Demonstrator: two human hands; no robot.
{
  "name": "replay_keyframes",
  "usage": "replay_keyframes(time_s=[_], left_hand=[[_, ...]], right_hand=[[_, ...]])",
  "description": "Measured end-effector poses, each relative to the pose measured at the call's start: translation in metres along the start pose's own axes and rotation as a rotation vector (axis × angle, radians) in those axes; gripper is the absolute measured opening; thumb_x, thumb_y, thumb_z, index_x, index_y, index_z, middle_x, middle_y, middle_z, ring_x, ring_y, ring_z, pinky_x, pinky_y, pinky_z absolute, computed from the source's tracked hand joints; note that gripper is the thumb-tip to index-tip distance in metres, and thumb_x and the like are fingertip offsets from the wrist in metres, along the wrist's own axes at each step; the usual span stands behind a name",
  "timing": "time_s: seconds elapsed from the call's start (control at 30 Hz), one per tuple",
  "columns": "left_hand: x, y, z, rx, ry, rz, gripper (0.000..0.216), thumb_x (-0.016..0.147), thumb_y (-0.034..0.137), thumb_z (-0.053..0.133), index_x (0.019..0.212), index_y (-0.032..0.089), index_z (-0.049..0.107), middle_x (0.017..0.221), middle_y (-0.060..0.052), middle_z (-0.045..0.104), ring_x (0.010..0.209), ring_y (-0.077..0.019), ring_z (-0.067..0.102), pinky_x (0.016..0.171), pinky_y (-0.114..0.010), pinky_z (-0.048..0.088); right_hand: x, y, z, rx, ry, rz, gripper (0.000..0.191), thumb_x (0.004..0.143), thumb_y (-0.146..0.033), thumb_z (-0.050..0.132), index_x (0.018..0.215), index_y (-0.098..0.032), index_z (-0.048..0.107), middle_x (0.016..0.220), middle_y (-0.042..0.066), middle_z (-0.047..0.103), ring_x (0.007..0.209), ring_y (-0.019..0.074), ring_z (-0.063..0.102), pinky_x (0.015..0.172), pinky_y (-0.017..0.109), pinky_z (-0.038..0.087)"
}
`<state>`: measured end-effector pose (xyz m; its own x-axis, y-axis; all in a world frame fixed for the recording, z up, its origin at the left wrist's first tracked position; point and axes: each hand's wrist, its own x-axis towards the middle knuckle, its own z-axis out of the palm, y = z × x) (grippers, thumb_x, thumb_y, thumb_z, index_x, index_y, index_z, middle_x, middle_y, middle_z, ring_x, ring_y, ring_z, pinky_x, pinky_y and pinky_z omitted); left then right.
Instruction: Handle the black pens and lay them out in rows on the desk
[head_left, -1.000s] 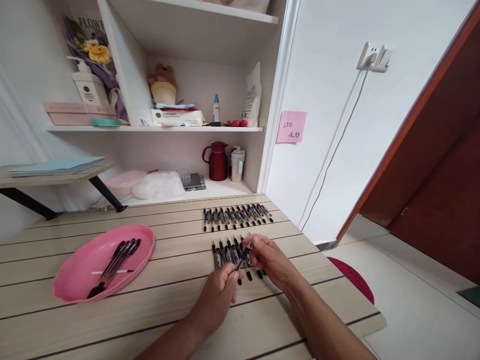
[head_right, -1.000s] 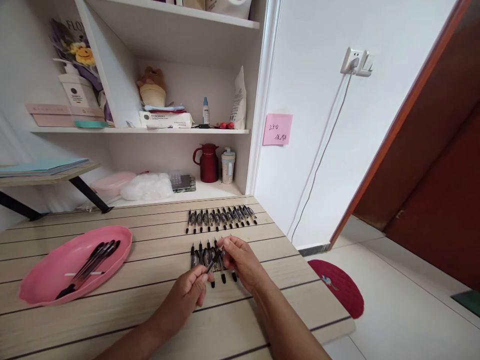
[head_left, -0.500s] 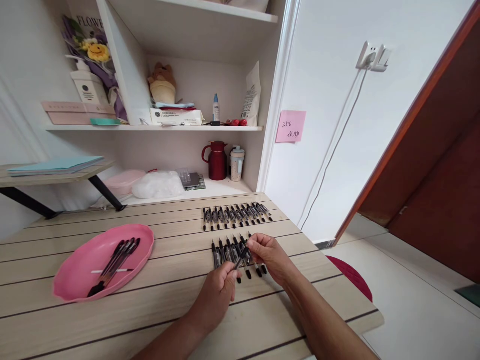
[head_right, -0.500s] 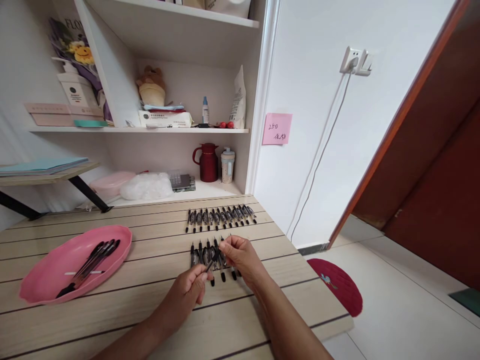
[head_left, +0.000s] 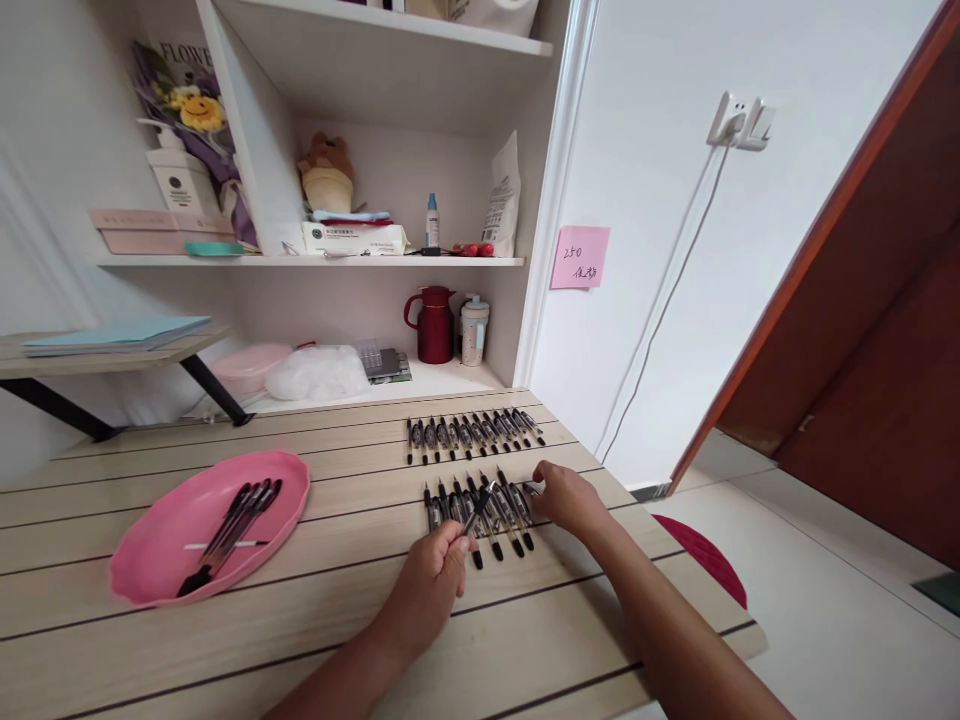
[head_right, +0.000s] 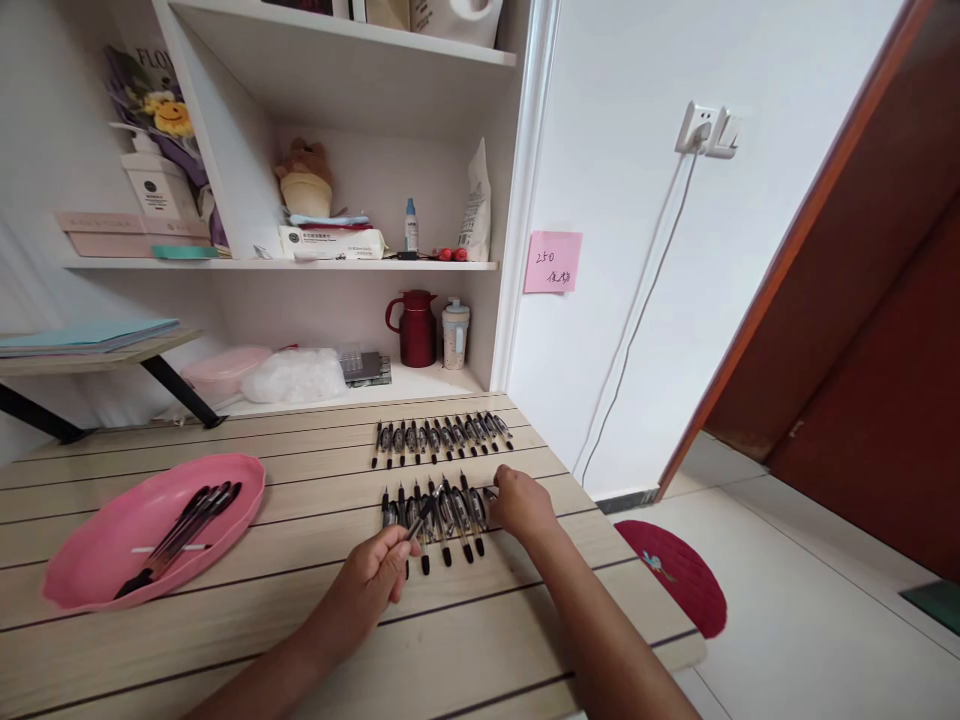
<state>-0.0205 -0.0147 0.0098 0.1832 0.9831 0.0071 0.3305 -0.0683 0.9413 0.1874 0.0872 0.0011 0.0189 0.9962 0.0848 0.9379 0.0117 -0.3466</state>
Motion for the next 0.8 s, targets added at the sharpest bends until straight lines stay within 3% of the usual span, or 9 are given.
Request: replay_keyframes(time_s=[0.07,0.13,0.27,0.33,0.47,0.8], left_hand=[[0.0,0.0,0.0,-0.003,0.002,0.01,0.025,0.08,0.039,0.037,0.073,0.018,0.048,0.045,0.006,0.042,0.046,-0.0109,0.038,0.054,-0.023,0.032],[0.0,-0.001,0.0,-0.005,0.001,0.024,0.026,0.08,0.04,0.036,0.073,0.018,0.048,0.046,0.006,0.043,0.047,-0.011,0.038,0.055,-0.023,0.032],[0.0,-0.005,0.001,-0.004,0.019,0.045,0.025,0.08,0.039,0.036,0.069,0.019,0.046,0.045,0.006,0.042,0.048,-0.0113,0.039,0.058,-0.024,0.033],[0.0,-0.006,0.001,-0.009,0.032,0.048,0.026,0.08,0.039,0.036,0.068,0.019,0.046,0.046,0.006,0.042,0.049,-0.0115,0.04,0.058,-0.023,0.033],[0.001,-0.007,0.0,-0.007,0.035,0.033,0.025,0.08,0.039,0.036,0.07,0.019,0.046,0.046,0.006,0.042,0.047,-0.0111,0.038,0.055,-0.022,0.031],[0.004,-0.007,-0.002,-0.029,0.042,0.043,0.027,0.08,0.039,0.037,0.071,0.017,0.049,0.047,0.005,0.043,0.047,-0.01,0.038,0.052,-0.021,0.031]], right_hand=[[0.002,-0.001,-0.003,0.123,0.046,0.026,0.023,0.06,-0.015,0.055,0.083,-0.017,0.059,0.08,0.009,0.063,0.074,0.0199,0.055,0.056,0.027,0.032],[0.002,-0.004,-0.009,0.405,0.034,0.009,0.014,0.063,-0.018,0.054,0.076,-0.017,0.057,0.072,0.006,0.061,0.065,0.0164,0.053,0.053,0.026,0.032],[-0.002,-0.023,-0.02,1.183,-0.161,-0.106,0.014,0.067,-0.031,0.058,0.071,-0.019,0.051,0.059,-0.002,0.053,0.051,0.0091,0.046,0.047,0.023,0.03],[-0.006,-0.035,-0.021,1.404,-0.213,-0.134,0.021,0.064,-0.034,0.064,0.071,-0.019,0.05,0.057,-0.004,0.051,0.049,0.0075,0.045,0.045,0.021,0.03],[-0.014,-0.049,-0.019,1.504,-0.281,-0.153,0.028,0.059,-0.034,0.07,0.07,-0.018,0.05,0.054,-0.005,0.051,0.047,0.0068,0.046,0.042,0.019,0.029],[-0.018,-0.058,-0.016,1.412,-0.424,-0.195,0.027,0.062,-0.035,0.068,0.076,-0.016,0.057,0.052,-0.005,0.052,0.045,0.0053,0.047,0.041,0.018,0.031]])
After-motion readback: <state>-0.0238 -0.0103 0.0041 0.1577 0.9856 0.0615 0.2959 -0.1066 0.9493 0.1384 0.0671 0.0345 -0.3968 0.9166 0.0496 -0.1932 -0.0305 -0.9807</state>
